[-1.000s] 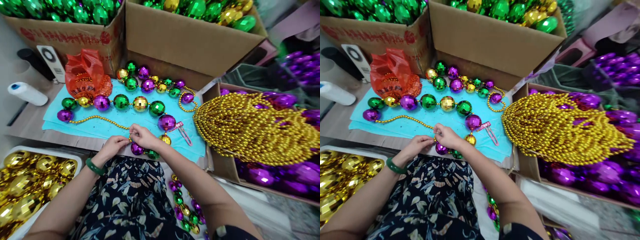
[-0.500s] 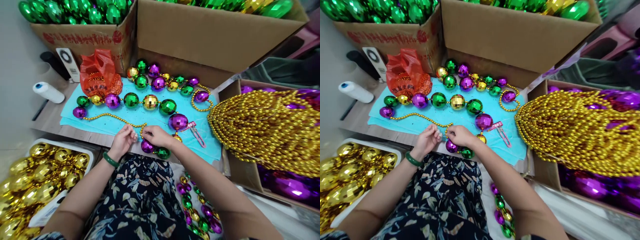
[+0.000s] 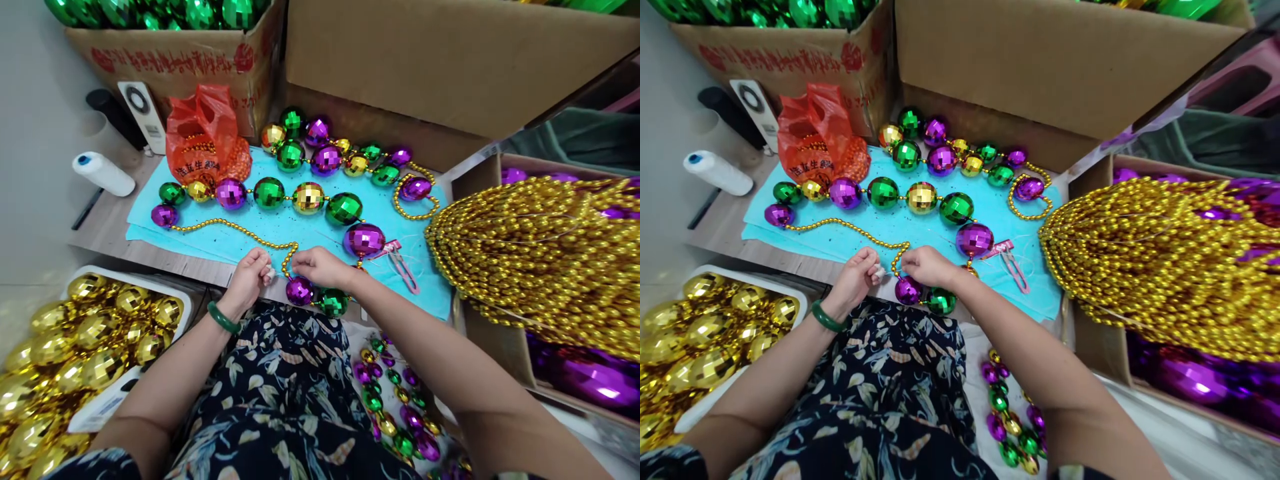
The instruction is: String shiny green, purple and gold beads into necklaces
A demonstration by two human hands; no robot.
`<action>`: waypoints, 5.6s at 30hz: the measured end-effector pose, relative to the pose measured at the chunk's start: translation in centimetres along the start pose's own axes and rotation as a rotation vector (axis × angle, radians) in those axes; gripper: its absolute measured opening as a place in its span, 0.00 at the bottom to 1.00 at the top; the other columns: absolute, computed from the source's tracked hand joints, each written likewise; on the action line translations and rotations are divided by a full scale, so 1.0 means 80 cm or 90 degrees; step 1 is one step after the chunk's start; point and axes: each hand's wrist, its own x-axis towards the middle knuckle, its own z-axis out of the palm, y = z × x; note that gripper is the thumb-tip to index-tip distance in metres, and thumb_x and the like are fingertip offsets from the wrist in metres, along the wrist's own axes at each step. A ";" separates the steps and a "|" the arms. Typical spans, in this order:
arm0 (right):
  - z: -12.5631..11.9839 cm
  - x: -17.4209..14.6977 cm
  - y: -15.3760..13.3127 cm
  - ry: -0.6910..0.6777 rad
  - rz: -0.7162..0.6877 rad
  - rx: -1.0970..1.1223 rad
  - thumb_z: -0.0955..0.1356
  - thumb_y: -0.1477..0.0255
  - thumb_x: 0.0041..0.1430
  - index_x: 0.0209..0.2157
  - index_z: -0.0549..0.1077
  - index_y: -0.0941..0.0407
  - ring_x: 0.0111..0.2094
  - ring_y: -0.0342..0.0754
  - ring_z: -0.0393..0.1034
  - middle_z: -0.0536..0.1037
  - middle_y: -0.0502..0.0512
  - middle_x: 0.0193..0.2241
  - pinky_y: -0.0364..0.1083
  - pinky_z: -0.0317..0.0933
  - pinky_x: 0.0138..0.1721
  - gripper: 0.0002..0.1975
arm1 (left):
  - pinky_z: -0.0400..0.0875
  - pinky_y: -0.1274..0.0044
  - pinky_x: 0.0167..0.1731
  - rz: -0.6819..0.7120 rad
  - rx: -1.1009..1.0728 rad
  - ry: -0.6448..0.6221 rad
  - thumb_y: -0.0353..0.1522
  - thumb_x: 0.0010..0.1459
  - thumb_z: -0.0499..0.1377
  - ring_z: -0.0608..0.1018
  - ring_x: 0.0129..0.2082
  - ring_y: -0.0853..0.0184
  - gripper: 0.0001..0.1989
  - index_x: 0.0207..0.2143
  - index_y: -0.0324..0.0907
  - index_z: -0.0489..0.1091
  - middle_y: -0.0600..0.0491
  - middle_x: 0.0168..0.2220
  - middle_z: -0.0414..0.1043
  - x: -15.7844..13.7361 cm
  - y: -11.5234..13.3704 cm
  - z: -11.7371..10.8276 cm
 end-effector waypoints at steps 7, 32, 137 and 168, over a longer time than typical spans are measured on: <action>-0.012 -0.002 -0.019 0.044 -0.006 -0.095 0.64 0.77 0.55 0.25 0.74 0.57 0.22 0.42 0.57 0.68 0.48 0.18 0.42 0.47 0.28 0.08 | 0.56 0.85 0.15 -0.033 0.069 0.040 0.38 0.44 0.68 0.70 0.19 0.75 0.16 0.27 0.39 0.65 0.56 0.22 0.68 0.005 -0.005 -0.006; -0.020 -0.012 -0.012 0.082 -0.042 -0.163 0.63 0.75 0.58 0.30 0.74 0.58 0.31 0.45 0.65 0.76 0.54 0.29 0.42 0.54 0.34 0.08 | 0.58 0.79 0.25 0.040 0.476 -0.109 0.38 0.50 0.61 0.65 0.23 0.73 0.12 0.20 0.39 0.67 0.58 0.21 0.63 0.013 0.013 -0.012; -0.010 0.061 0.024 -0.435 0.113 0.527 0.75 0.75 0.37 0.35 0.75 0.60 0.25 0.41 0.69 0.77 0.50 0.24 0.40 0.62 0.30 0.18 | 0.63 0.78 0.30 0.169 0.524 -0.142 0.30 0.48 0.63 0.72 0.26 0.70 0.03 0.23 0.40 0.76 0.54 0.24 0.74 0.023 0.017 0.006; -0.024 0.028 0.014 0.002 0.145 0.561 0.69 0.72 0.43 0.20 0.63 0.57 0.13 0.37 0.53 0.57 0.43 0.12 0.38 0.41 0.15 0.09 | 0.56 0.77 0.26 0.060 0.696 0.053 0.36 0.51 0.59 0.68 0.23 0.69 0.08 0.25 0.42 0.74 0.57 0.21 0.70 0.028 -0.027 -0.006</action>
